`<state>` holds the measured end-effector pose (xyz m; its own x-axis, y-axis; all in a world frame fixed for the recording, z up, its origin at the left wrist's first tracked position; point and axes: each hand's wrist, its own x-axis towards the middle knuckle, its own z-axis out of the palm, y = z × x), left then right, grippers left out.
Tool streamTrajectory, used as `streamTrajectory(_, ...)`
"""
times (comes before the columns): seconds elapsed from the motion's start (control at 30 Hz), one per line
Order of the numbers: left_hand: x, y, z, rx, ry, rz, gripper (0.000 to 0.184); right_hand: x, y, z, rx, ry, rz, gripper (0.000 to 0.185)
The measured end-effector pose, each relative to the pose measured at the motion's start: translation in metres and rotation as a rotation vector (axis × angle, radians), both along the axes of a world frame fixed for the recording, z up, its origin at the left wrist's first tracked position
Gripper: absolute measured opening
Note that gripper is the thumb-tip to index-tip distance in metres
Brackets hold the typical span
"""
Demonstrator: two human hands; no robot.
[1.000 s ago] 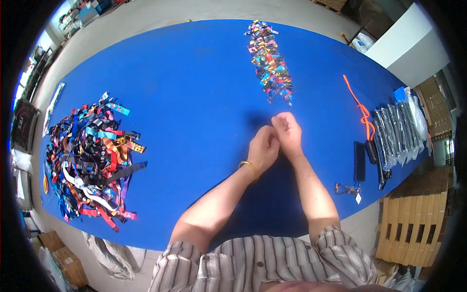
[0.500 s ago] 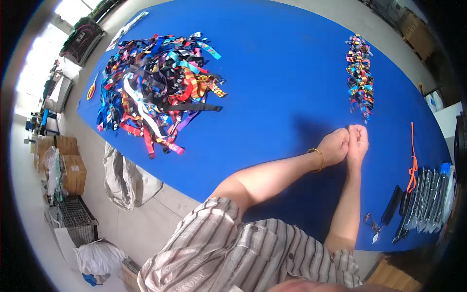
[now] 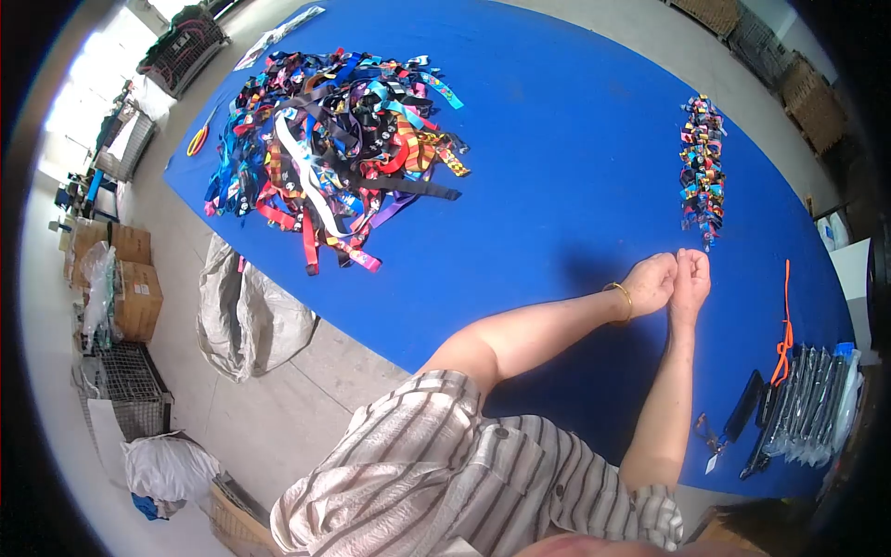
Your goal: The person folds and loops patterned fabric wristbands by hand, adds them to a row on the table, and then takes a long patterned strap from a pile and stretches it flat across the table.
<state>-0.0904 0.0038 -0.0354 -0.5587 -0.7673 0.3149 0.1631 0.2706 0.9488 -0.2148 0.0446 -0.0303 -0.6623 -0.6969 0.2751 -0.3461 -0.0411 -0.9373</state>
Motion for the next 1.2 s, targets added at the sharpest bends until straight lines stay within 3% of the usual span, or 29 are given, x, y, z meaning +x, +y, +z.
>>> streamTrajectory(0.27, 0.042, -0.028, 0.013, 0.007, -0.047, 0.128, 0.013, -0.005, -0.001, -0.006, 0.022, 0.052, 0.014, 0.019)
streamTrajectory(0.37, 0.1, -0.055, 0.041, -0.12, -0.163, 0.275, 0.012, -0.005, 0.001, -0.004, 0.019, 0.063, 0.008, 0.02)
streamTrajectory(0.5, 0.187, -0.104, 0.042, -0.362, -0.319, 0.541, 0.011, -0.004, 0.0, -0.007, 0.013, 0.1, -0.009, 0.02)
streamTrajectory(0.7, 0.329, -0.131, 0.048, -0.567, -0.937, 0.834, 0.027, 0.003, 0.002, 0.003, 0.042, 0.16, -0.048, 0.02)
streamTrajectory(0.9, 0.384, -0.134, 0.038, -0.565, -1.308, 0.788, 0.028, 0.003, 0.002, 0.001, 0.033, 0.17, -0.033, 0.02)
streamTrajectory(1.1, 0.374, -0.132, 0.042, -0.513, -1.289, 0.831, 0.022, -0.001, 0.003, -0.004, 0.024, 0.115, -0.007, 0.02)
streamTrajectory(1.2, 0.355, -0.114, 0.054, -0.541, -1.082, 0.822, 0.02, -0.002, 0.002, -0.006, 0.028, 0.147, -0.021, 0.02)
